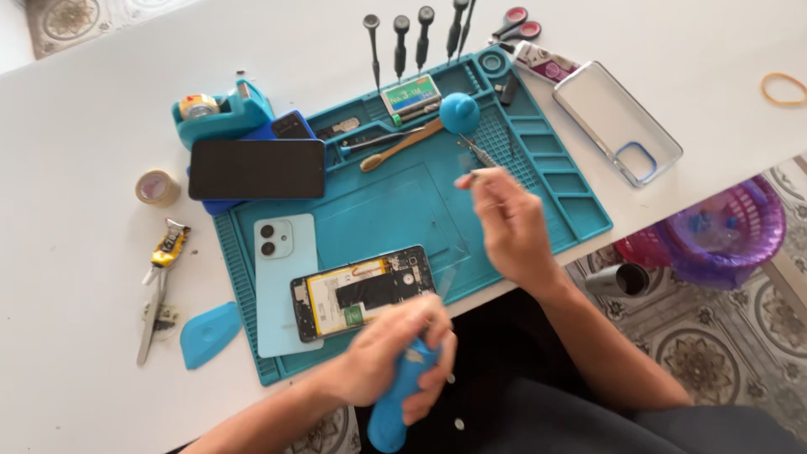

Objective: The person uses a blue electric screwdriver to remove screws from a disassembled smartphone on a teal work mat. They switch to tweezers to handle small components, then resume using the screwdriver to continue disassembly. The phone remains open with internal parts exposed throughout the clip.

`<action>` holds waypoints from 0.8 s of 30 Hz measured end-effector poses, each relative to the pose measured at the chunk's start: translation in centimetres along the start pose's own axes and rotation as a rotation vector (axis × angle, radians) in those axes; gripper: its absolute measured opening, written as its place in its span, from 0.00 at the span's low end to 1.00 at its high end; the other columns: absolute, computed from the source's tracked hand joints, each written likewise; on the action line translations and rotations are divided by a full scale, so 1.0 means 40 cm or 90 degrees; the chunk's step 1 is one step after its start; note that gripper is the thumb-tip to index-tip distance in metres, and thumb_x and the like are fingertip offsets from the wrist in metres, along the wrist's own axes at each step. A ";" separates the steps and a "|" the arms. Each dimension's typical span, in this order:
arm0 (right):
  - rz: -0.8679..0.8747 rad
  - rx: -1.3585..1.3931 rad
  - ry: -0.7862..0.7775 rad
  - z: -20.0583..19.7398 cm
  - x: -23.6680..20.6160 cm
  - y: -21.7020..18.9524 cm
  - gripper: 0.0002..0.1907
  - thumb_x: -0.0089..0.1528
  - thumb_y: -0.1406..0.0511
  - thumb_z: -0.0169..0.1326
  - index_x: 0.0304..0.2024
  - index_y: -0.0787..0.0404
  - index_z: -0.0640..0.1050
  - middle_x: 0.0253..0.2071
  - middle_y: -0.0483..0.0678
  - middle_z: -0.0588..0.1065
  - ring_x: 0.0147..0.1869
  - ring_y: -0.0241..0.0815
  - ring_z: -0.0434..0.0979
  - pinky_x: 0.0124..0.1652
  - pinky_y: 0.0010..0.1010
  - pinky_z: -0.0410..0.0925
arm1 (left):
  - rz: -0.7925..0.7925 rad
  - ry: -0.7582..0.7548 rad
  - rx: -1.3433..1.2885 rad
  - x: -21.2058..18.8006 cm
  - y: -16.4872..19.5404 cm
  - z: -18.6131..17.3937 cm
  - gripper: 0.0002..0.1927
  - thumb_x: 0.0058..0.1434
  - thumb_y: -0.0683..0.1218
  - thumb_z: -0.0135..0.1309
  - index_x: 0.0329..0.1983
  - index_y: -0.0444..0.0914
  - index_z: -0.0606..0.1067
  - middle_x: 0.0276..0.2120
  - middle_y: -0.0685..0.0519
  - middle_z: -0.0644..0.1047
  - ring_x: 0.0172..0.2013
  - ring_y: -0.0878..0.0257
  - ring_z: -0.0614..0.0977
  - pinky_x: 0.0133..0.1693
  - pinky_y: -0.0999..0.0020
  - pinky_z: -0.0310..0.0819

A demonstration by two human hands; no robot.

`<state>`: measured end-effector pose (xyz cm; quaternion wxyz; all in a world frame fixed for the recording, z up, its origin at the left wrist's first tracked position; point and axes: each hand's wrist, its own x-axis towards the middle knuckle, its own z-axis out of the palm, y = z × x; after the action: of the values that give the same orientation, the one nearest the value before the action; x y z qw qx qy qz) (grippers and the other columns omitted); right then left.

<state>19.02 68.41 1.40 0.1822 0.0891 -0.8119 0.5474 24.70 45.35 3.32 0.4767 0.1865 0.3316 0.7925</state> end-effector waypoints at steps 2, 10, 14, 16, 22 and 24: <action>-0.008 -0.057 -0.048 0.005 -0.006 -0.026 0.11 0.71 0.68 0.51 0.54 0.65 0.78 0.26 0.42 0.68 0.27 0.29 0.63 0.26 0.26 0.60 | 0.095 0.002 -0.019 -0.012 0.010 -0.001 0.19 0.80 0.58 0.35 0.42 0.38 0.60 0.25 0.47 0.68 0.17 0.59 0.70 0.18 0.67 0.68; -0.242 -0.269 -0.163 -0.069 0.069 -0.065 0.18 0.64 0.61 0.61 0.52 0.67 0.80 0.50 0.55 0.78 0.54 0.49 0.79 0.54 0.41 0.72 | 0.278 0.285 0.006 0.003 0.156 -0.004 0.18 0.77 0.59 0.33 0.42 0.41 0.60 0.26 0.49 0.67 0.20 0.61 0.74 0.20 0.63 0.73; -0.241 -0.453 -0.171 -0.163 0.207 -0.077 0.17 0.65 0.57 0.62 0.48 0.63 0.82 0.46 0.55 0.82 0.47 0.48 0.81 0.47 0.40 0.73 | 0.409 0.355 0.315 -0.017 0.259 -0.036 0.15 0.81 0.55 0.37 0.45 0.39 0.62 0.31 0.47 0.71 0.25 0.61 0.76 0.28 0.64 0.75; -0.213 -0.502 -0.159 -0.214 0.270 -0.094 0.18 0.66 0.57 0.63 0.49 0.64 0.83 0.44 0.55 0.82 0.41 0.47 0.82 0.42 0.39 0.74 | 0.488 0.373 0.442 -0.018 0.285 -0.060 0.16 0.85 0.53 0.38 0.45 0.38 0.62 0.33 0.47 0.72 0.29 0.63 0.77 0.33 0.67 0.77; -0.159 -0.529 -0.230 -0.221 0.355 -0.142 0.18 0.64 0.57 0.61 0.50 0.62 0.83 0.39 0.52 0.83 0.33 0.44 0.83 0.38 0.38 0.74 | 0.626 0.453 0.610 0.009 0.289 -0.147 0.20 0.87 0.54 0.39 0.41 0.35 0.64 0.37 0.46 0.73 0.33 0.63 0.77 0.39 0.70 0.76; -0.117 -0.565 -0.275 -0.184 0.373 -0.145 0.18 0.64 0.55 0.60 0.48 0.60 0.83 0.37 0.51 0.83 0.32 0.45 0.83 0.36 0.38 0.74 | 0.639 0.455 0.615 -0.005 0.287 -0.160 0.20 0.86 0.55 0.38 0.42 0.35 0.65 0.36 0.47 0.73 0.31 0.64 0.77 0.37 0.71 0.75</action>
<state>8.77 73.78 14.70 0.0778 0.1853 -0.9744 0.1002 13.63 39.22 6.85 -0.2084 0.2345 0.6489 0.6931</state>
